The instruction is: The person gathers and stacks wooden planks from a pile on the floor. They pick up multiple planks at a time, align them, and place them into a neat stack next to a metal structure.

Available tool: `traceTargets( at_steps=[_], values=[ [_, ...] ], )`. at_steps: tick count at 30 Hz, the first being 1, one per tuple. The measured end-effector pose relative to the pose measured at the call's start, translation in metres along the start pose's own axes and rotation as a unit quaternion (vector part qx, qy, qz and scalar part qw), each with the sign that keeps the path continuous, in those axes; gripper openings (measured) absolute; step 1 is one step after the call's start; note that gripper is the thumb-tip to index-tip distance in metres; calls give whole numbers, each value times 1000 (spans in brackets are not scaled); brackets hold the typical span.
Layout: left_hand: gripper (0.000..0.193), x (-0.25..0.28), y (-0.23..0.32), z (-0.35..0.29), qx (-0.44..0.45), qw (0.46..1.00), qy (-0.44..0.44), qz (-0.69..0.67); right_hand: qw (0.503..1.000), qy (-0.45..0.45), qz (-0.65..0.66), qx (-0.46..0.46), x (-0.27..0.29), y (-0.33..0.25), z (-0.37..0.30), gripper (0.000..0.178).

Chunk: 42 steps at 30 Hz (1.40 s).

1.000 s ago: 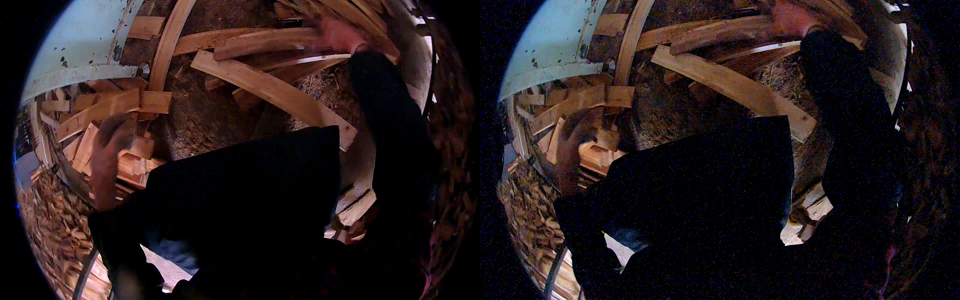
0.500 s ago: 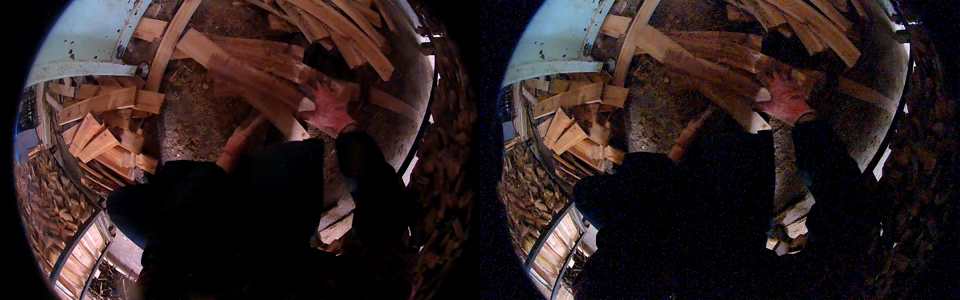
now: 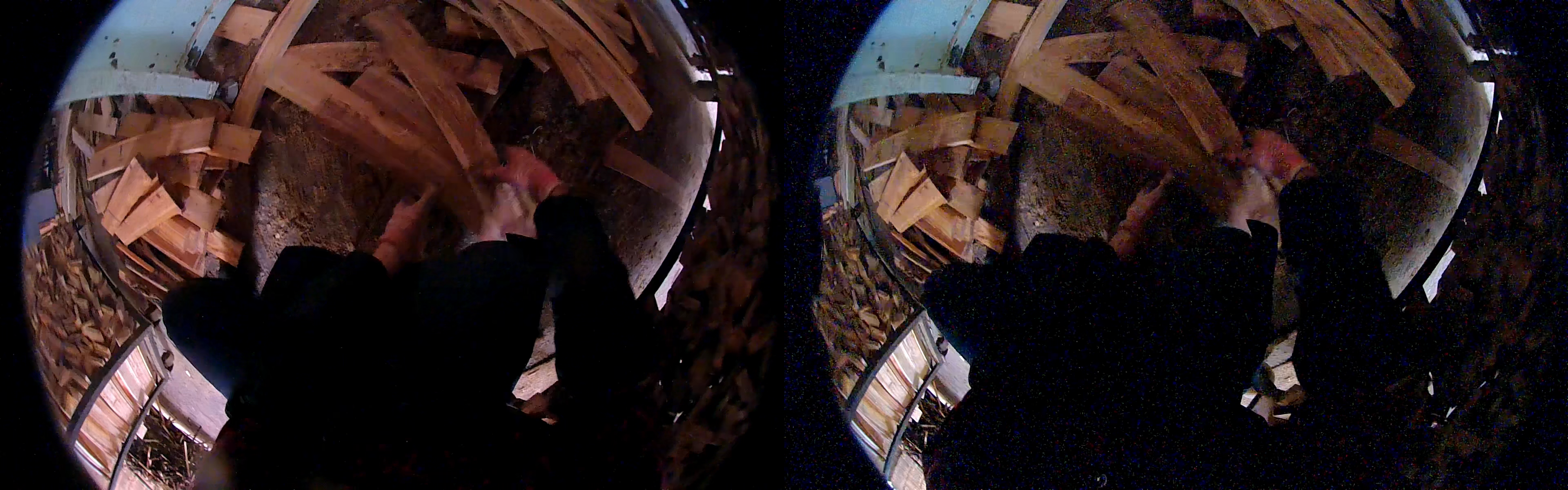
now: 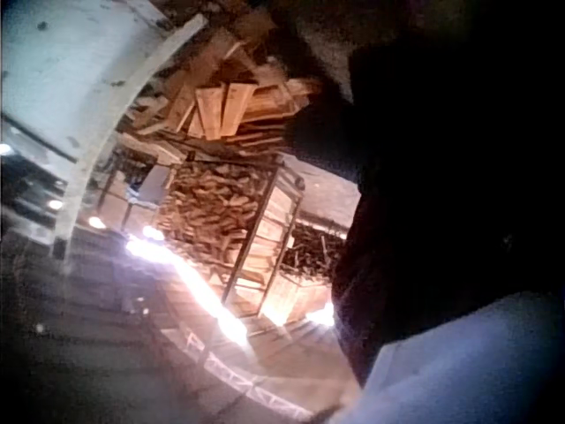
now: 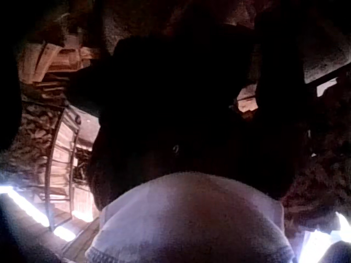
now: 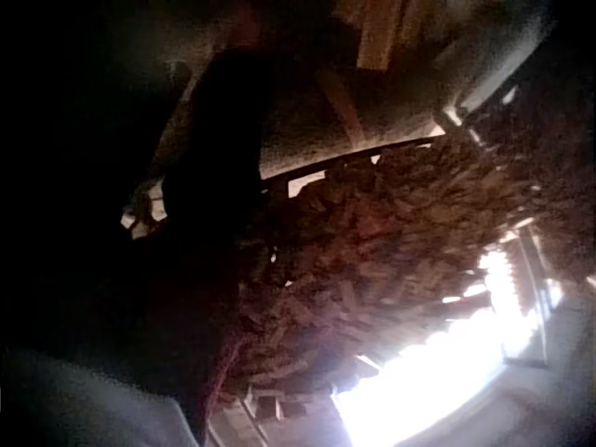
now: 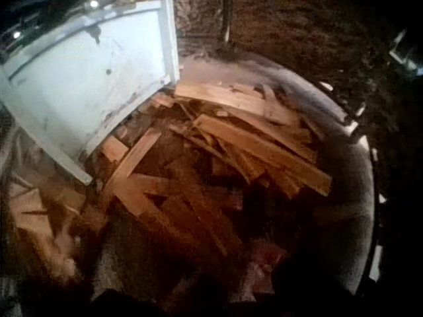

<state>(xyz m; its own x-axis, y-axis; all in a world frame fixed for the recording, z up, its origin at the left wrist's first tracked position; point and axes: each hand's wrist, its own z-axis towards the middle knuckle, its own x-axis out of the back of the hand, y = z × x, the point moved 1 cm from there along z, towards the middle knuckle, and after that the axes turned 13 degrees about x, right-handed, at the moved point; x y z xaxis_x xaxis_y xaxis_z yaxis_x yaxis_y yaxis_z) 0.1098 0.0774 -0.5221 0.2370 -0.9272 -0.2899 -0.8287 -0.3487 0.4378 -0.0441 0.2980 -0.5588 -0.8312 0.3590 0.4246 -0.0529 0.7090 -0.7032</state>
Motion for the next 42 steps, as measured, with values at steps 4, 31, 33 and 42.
traceTargets(
  at_steps=[4, 31, 33, 42],
  values=[
    [65, 13, -23, 7, -70, 996, -2, 57, 968, 27, 247, -42, -51, 13, -19, 47],
    [71, 106, -16, 26, -18, 982, -86, -167, 870, 214, -408, 172, 64, -131, 163, 83],
    [73, 100, 2, 14, 50, 937, -106, -329, 897, 166, -393, 113, 65, -128, 174, 85],
    [68, 105, 43, -43, 70, 949, -65, -300, 962, 16, -270, 38, 31, -122, 51, 73]
  ],
)
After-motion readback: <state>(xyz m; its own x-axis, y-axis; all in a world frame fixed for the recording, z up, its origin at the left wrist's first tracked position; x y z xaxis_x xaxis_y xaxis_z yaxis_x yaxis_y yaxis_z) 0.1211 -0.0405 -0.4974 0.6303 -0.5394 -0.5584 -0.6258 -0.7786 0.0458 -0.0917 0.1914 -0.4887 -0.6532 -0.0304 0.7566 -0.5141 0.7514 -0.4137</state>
